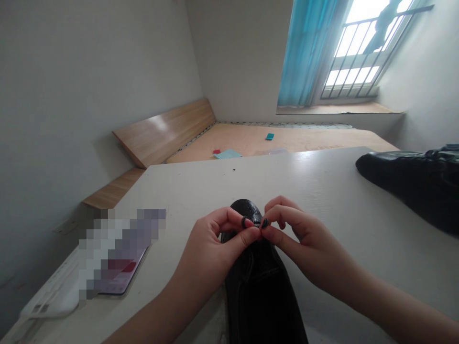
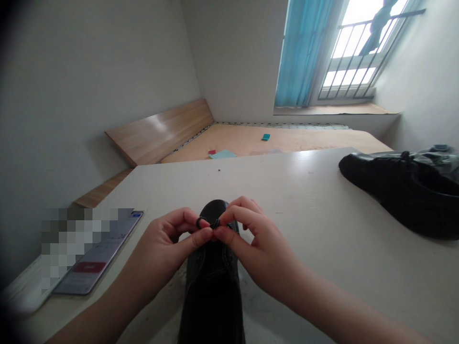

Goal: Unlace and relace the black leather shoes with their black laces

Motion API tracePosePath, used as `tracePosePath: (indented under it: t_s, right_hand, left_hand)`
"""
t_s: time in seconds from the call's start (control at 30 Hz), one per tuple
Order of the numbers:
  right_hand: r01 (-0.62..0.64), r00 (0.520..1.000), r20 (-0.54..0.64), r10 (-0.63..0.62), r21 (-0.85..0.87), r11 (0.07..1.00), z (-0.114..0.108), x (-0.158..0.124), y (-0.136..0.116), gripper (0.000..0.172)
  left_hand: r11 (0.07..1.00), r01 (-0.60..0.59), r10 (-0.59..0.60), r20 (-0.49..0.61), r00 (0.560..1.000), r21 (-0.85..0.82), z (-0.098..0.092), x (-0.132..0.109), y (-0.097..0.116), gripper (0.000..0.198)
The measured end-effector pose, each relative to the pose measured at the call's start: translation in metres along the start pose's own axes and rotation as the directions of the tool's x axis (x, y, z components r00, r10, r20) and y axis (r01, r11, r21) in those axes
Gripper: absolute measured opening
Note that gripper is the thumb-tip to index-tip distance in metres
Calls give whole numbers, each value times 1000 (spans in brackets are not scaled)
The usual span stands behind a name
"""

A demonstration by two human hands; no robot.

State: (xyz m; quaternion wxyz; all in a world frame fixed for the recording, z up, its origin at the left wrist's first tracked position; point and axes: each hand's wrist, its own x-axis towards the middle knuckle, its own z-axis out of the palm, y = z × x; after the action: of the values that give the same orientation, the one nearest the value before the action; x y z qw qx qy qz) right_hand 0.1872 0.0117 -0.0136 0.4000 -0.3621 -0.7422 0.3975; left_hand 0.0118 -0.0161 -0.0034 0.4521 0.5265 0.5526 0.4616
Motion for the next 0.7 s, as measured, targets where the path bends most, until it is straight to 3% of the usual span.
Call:
tracePosePath:
  t_s: [0.13, 0.37, 0.7]
  right_hand:
    - [8, 1000, 17, -9, 13, 1000, 1, 0, 1, 16]
    - [110, 994, -8, -111, -95, 989, 0, -2, -4, 15]
    - [182, 979, -60, -193, -147, 972, 2, -1, 1, 12]
  left_hand:
    - [996, 61, -59, 36, 998, -62, 0, 1, -1, 24]
    - [997, -72, 69, 103, 992, 23, 5, -3, -2, 23]
    - [984, -147, 123, 219, 968, 97, 5, -4, 1, 30]
